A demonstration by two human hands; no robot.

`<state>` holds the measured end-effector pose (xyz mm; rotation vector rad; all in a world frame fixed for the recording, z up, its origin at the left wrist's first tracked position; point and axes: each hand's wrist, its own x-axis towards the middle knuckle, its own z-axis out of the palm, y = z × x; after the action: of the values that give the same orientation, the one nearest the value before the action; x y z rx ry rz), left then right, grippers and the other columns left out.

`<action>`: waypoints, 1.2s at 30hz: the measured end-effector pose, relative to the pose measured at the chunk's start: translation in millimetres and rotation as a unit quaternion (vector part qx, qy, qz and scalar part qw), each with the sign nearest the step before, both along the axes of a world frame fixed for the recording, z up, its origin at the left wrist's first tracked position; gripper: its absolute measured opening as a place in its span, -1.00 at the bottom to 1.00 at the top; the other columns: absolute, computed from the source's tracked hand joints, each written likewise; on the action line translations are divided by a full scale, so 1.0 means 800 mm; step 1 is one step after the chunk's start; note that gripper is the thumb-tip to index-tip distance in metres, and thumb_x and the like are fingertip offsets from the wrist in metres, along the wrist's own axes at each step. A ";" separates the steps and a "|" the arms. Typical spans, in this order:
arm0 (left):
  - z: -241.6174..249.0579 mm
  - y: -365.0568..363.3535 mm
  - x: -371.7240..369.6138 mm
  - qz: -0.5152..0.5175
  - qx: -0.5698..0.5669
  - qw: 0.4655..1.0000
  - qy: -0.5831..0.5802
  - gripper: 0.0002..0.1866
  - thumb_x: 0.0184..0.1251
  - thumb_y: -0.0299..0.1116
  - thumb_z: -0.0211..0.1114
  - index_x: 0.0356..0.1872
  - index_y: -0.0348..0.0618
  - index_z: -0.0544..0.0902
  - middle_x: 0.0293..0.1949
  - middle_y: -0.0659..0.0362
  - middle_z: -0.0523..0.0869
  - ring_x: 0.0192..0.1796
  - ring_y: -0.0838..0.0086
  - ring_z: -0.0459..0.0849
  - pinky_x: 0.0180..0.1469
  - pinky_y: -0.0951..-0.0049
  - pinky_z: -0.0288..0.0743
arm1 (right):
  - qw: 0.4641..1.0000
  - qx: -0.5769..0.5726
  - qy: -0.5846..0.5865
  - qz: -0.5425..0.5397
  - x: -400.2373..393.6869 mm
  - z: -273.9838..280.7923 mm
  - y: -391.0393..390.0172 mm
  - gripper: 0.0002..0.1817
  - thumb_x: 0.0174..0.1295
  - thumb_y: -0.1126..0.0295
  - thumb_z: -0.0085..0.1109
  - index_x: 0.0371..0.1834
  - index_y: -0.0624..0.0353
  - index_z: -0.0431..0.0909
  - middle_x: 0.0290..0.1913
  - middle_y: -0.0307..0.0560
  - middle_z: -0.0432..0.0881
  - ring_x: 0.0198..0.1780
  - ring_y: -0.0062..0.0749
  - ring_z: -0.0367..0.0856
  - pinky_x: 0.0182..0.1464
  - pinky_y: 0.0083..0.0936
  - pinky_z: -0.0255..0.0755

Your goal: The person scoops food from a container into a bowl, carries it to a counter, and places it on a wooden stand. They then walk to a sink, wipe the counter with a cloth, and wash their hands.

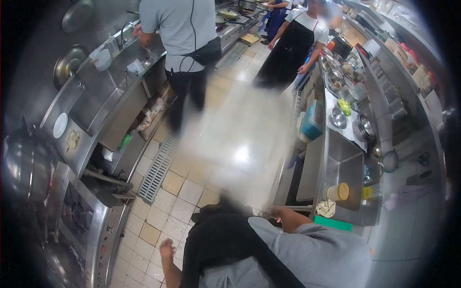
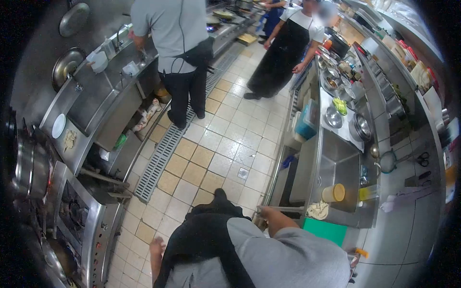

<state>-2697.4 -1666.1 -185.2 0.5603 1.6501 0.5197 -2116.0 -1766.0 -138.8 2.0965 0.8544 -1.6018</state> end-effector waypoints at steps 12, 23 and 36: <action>-0.023 -0.097 0.016 -0.110 0.019 0.992 0.060 -0.80 0.22 -0.22 0.14 -0.24 -0.09 0.54 -0.37 0.15 0.57 -0.46 0.33 0.58 -0.53 0.32 0.39 | 0.930 0.366 0.000 0.018 0.020 -0.012 0.164 -0.66 0.10 0.10 0.12 -0.29 0.15 0.64 -0.28 0.10 0.65 -0.22 -0.06 0.61 -0.10 -0.28 0.46; 0.055 -0.061 0.127 0.142 0.026 0.989 0.012 -0.77 0.09 -0.32 0.20 -0.19 0.01 0.52 -0.35 0.23 0.55 -0.42 0.37 0.58 -0.55 0.41 0.37 | 0.942 0.229 -0.033 0.244 0.100 -0.035 0.162 -0.63 0.12 0.06 0.05 -0.38 0.16 0.64 -0.31 0.13 0.63 -0.22 -0.08 0.60 -0.20 -0.28 0.47; -0.018 -0.245 0.138 -0.114 -0.008 0.988 0.104 -0.70 0.22 -0.19 0.13 -0.11 -0.12 0.51 -0.29 0.10 0.59 -0.47 0.30 0.61 -0.58 0.30 0.42 | 0.874 0.350 0.034 0.336 0.180 -0.141 0.087 -0.61 0.10 0.03 0.03 -0.55 0.13 0.60 -0.54 -0.06 0.62 -0.47 -0.26 0.59 -0.34 -0.35 0.46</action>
<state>-2587.1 -1862.2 -199.8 0.8024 1.7558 0.2859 -1972.1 -1696.3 -251.8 1.7703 2.1508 -1.0579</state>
